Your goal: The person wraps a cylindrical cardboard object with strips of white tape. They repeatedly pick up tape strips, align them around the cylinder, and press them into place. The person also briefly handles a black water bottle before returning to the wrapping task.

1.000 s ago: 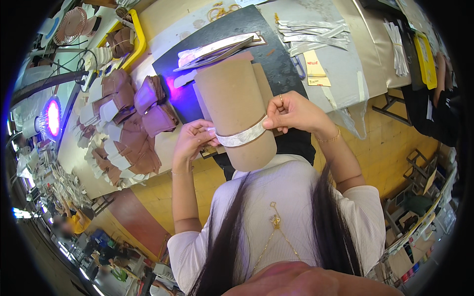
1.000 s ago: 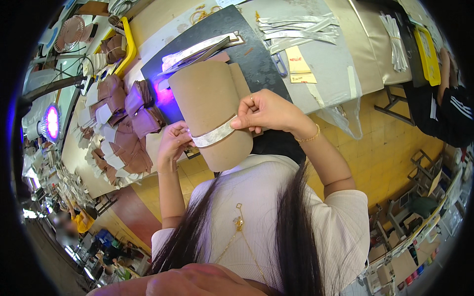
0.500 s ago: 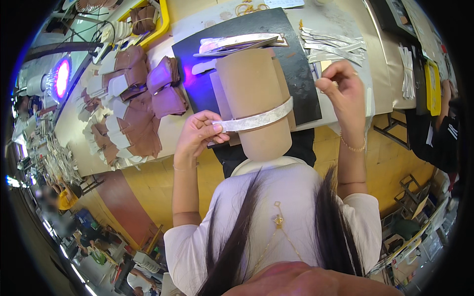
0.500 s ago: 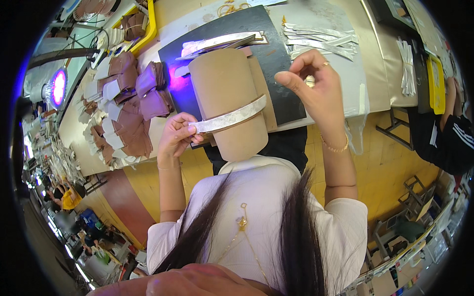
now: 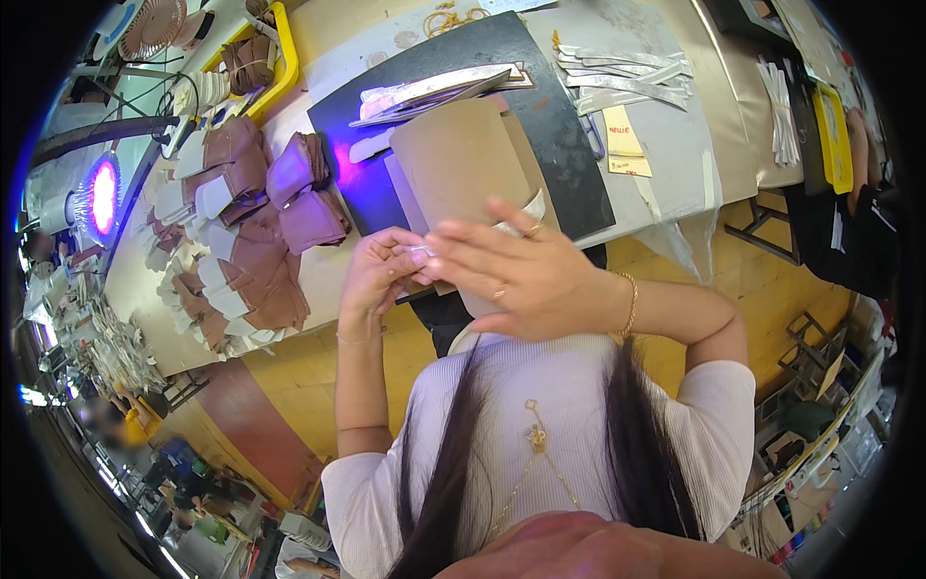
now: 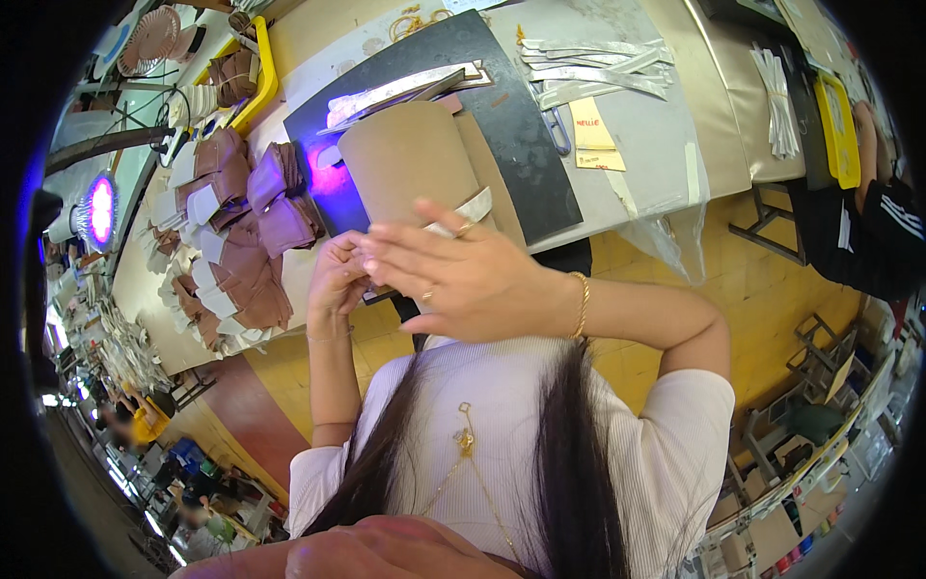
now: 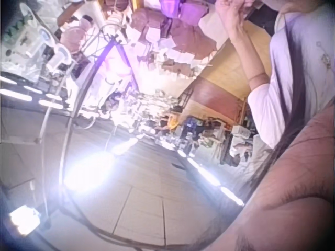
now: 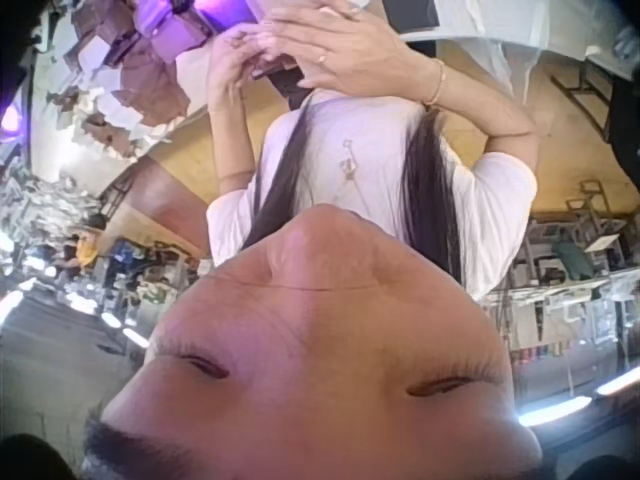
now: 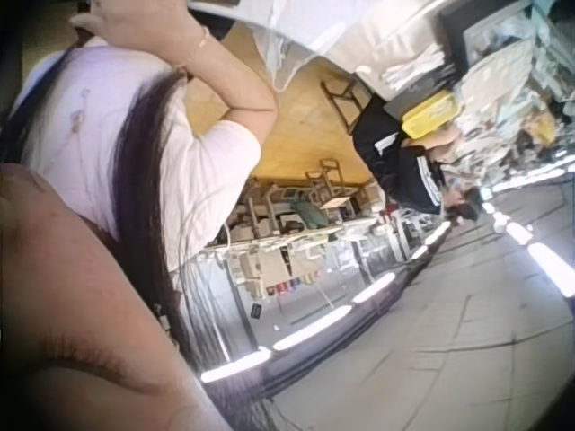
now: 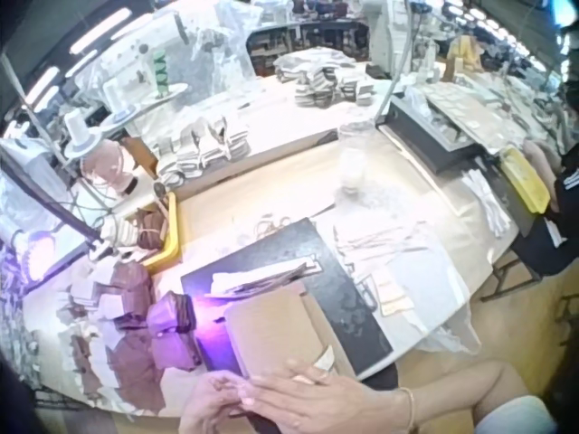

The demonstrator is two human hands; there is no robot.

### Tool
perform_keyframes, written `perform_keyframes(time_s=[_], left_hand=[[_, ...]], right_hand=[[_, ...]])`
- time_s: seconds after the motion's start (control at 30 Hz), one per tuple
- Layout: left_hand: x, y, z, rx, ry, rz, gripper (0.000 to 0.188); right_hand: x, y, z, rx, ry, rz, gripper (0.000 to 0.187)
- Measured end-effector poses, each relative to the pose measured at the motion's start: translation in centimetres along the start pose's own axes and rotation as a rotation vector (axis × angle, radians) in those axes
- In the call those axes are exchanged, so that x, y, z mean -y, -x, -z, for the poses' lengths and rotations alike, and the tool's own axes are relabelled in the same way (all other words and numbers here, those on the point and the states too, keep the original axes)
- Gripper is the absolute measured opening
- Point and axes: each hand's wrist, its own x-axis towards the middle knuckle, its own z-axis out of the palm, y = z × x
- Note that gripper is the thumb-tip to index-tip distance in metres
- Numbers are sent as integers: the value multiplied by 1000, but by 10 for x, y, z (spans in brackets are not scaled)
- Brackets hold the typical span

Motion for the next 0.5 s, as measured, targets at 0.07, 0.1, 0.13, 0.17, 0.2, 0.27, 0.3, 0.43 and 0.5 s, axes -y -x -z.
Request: perform_keyframes(time_s=[0.07, 0.1, 0.13, 0.17, 0.2, 0.27, 0.3, 0.43, 0.5], left_hand=[[3, -4, 1, 12, 17, 25, 15], [3, -6, 2, 29, 27, 43, 15], [2, -7, 3, 54, 45, 57, 14], [2, -8, 4, 47, 37, 66, 14], [2, -8, 5, 47, 39, 67, 14], [2, -8, 6, 48, 41, 67, 14], [2, -8, 6, 47, 45, 68, 14], [1, -9, 6, 57, 19, 68, 15], [-1, -8, 6, 25, -33, 73, 15]], right_hand=[[-17, 15, -8, -115, -142, 23, 65], [-24, 22, -14, -188, -215, 35, 63], [-27, 27, -22, -283, -343, 26, 65], [-27, 30, -30, -306, -400, -31, 66], [-24, 33, -38, -371, -459, -72, 68], [-20, 38, -48, -461, -606, -203, 71], [-17, 41, -51, -483, -696, -295, 72], [-16, 48, -47, -450, -820, -545, 77], [-18, 46, -41, -492, -955, -616, 77]])
